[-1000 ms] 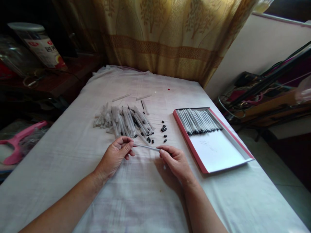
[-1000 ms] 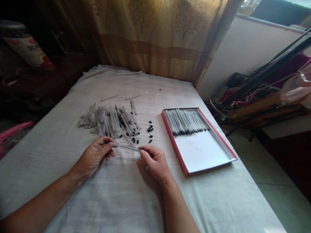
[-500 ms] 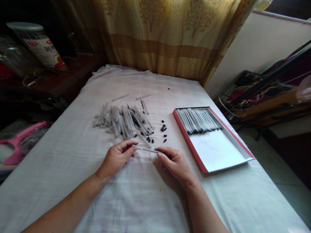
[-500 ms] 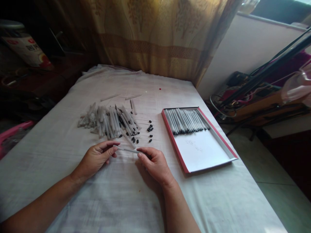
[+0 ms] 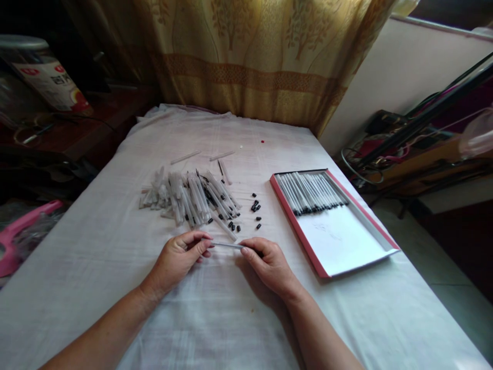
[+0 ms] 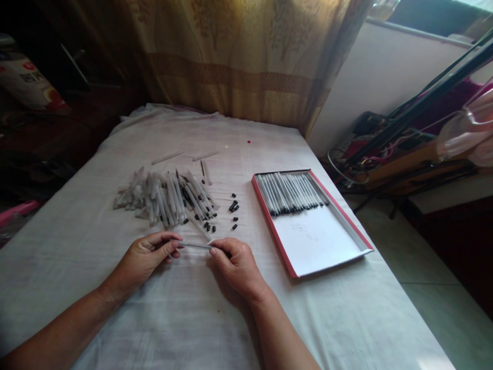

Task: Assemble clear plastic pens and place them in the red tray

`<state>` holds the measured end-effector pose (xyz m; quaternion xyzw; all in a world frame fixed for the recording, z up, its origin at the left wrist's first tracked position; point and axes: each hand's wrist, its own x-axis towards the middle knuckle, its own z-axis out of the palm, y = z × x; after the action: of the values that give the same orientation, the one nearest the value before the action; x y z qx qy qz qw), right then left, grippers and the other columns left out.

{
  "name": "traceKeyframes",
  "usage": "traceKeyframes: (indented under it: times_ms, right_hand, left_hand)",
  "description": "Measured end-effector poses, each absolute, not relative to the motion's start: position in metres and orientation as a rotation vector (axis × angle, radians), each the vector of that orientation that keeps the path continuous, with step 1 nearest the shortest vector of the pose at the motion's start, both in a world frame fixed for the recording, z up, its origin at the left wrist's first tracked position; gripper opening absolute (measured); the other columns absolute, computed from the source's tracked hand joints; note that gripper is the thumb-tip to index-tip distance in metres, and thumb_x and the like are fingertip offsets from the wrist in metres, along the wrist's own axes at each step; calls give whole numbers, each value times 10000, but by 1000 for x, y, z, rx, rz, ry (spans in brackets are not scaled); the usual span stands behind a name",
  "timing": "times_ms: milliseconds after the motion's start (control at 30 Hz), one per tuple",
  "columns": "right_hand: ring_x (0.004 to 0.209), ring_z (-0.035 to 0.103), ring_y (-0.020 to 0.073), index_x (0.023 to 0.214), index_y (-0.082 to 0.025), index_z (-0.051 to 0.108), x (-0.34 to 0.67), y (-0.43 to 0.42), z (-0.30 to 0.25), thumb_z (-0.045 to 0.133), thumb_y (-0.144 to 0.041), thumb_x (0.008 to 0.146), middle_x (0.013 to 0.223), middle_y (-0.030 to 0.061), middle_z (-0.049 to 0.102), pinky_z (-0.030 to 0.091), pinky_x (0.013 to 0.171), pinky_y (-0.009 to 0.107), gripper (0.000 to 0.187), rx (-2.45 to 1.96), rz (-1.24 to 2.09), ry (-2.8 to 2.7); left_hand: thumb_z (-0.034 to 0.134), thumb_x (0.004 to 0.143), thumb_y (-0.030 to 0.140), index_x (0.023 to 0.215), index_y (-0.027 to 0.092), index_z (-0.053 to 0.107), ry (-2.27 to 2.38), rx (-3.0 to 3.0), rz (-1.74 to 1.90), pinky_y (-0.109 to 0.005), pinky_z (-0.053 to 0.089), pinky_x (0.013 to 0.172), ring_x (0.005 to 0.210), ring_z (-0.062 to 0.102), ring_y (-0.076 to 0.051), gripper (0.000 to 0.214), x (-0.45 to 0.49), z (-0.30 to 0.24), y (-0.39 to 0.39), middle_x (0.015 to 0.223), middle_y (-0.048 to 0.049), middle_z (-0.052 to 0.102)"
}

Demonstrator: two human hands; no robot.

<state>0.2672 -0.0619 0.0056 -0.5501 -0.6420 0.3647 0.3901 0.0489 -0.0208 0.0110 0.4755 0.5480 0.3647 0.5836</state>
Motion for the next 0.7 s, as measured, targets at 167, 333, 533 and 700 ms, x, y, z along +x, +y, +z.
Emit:
traceKeyframes:
  times_ms: [167,333,533,700]
  right_hand:
    - [764,687,172,933,-171,749,267,-62,5,560,-272,894,836,63,754,516,718,270,218,-1391,906,-1666]
    - [781,692,180,940,-174,750,264,-62,1,557,-279,897,851,66,757,517,735,281,224,-1391,872,-1675]
    - [777,700,190,918,-181,754,260,-62,3,540,-267,893,847,61,761,531,719,285,232,-1438,815,-1657]
    - [833,704,191,972,-195,753,269,-62,18,520,-232,881,899,67,760,535,770,290,253,-1429,680,-1705]
  left_hand:
    - [806,552,595,768,175,723,1274,1108,850,-224,527,499,581,669,-159,479,50,13,-20,661,-32,720]
    - [805,549,588,780,173,723,1289,1114,852,-226,526,508,599,675,-165,481,51,13,-20,650,-30,715]
    - [779,553,622,809,164,705,1299,1121,856,-220,496,479,618,676,-175,531,54,10,-18,672,-34,707]
    - [711,636,651,1117,172,643,1256,1161,852,-222,492,488,653,675,-169,682,53,13,-17,835,-68,736]
